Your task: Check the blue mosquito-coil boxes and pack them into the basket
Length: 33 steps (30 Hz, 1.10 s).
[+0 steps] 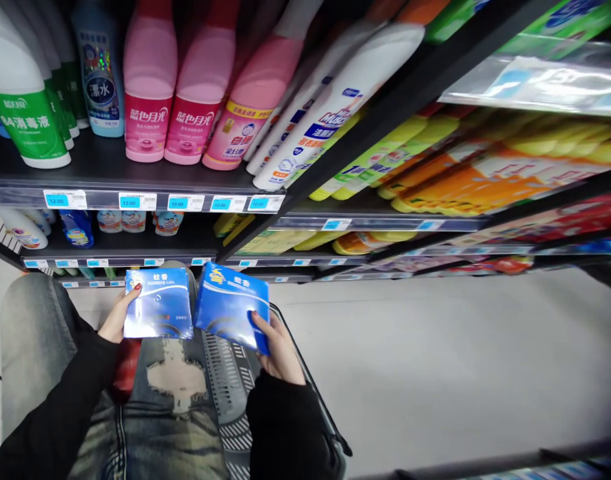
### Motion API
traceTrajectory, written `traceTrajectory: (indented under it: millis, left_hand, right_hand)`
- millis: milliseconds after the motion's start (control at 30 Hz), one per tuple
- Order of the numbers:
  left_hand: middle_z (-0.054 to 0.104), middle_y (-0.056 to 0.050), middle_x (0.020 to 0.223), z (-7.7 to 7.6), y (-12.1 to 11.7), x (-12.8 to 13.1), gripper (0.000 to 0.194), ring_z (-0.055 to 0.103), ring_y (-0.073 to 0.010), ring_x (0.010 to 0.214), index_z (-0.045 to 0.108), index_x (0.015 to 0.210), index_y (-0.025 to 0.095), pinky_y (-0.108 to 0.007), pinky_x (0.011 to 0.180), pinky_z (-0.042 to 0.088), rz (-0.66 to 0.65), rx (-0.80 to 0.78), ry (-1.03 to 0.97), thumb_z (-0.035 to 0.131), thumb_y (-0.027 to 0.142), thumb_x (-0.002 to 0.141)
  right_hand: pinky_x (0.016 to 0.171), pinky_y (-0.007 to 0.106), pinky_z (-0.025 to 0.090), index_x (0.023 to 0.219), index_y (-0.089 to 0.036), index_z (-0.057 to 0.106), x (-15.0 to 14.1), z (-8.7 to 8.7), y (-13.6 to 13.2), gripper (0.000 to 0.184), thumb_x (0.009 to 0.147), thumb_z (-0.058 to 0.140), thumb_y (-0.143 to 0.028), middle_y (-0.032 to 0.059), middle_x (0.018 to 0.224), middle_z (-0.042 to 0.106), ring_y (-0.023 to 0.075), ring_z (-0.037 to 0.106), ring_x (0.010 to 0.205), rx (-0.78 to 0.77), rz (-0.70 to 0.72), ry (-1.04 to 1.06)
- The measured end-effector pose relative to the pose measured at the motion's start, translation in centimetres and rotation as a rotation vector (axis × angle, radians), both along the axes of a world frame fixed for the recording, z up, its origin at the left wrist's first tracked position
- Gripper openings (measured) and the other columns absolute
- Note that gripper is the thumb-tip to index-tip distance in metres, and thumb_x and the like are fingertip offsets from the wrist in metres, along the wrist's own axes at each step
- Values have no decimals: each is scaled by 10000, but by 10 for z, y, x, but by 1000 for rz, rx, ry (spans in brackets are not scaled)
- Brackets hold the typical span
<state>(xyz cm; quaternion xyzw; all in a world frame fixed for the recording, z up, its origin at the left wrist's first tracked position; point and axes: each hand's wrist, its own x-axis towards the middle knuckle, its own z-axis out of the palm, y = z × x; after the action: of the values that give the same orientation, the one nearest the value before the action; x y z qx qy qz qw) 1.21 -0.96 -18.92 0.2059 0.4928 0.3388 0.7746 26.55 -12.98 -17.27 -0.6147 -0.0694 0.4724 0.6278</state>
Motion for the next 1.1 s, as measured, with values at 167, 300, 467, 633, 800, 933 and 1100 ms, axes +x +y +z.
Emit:
traceTrajectory:
  millis: [167, 300, 467, 633, 800, 933, 1100]
  left_hand:
    - [733, -110, 822, 12, 6, -9, 408, 700, -255, 745, 561, 1163, 87, -373, 743, 562, -5, -130, -70, 559, 269, 798]
    - [735, -123, 820, 20, 1, -8, 444, 697, -280, 775, 536, 1196, 64, -421, 774, 553, 5, -174, -123, 517, 299, 820]
    - [727, -141, 837, 21, -5, -4, 410, 681, -312, 854, 570, 1132, 59, -465, 824, 523, -46, -198, -155, 517, 308, 811]
    - [698, -84, 951, 9, -7, 0, 410, 661, -260, 895, 545, 1097, 167, -383, 827, 511, -40, 33, -75, 645, 315, 728]
    - [646, -12, 938, -9, -7, 3, 512, 629, -207, 882, 468, 1044, 234, -349, 857, 459, -12, 210, 147, 725, 408, 637]
    - [611, -36, 1026, -11, -6, 5, 592, 571, -232, 1024, 459, 1091, 233, -357, 936, 398, -21, 271, 224, 707, 487, 617]
    - [596, -50, 1096, -11, -6, 5, 627, 549, -243, 1060, 468, 1163, 235, -345, 919, 408, -62, 247, 161, 690, 492, 637]
  right_hand:
    - [519, 251, 499, 839, -216, 559, 12, -10, -13, 503, 445, 830, -373, -29, 730, 666, 146, 611, 590, 7, -167, -104]
    - [559, 240, 487, 819, -209, 561, -11, -11, -7, 436, 507, 813, -379, -25, 741, 645, 135, 585, 629, 40, -72, -174]
    - [652, 289, 488, 903, -223, 543, -51, -10, 6, 378, 661, 719, -454, -15, 776, 624, 155, 569, 686, 136, 160, -248]
    - [900, 350, 438, 1027, -226, 559, -73, -26, 24, 462, 770, 531, -608, 42, 1014, 635, 218, 569, 969, 205, 241, -386]
    - [1024, 391, 360, 1253, -256, 470, -77, -38, 34, 649, 728, 568, -625, 39, 1279, 543, 248, 465, 1202, 268, 422, -183]
    - [969, 400, 412, 1229, -261, 516, -76, -37, 34, 597, 707, 631, -528, 29, 1214, 596, 258, 503, 1163, 200, 433, -73]
    - [881, 383, 465, 1210, -267, 537, -77, -41, 34, 583, 675, 670, -455, 20, 1098, 651, 254, 574, 1044, 168, 398, 14]
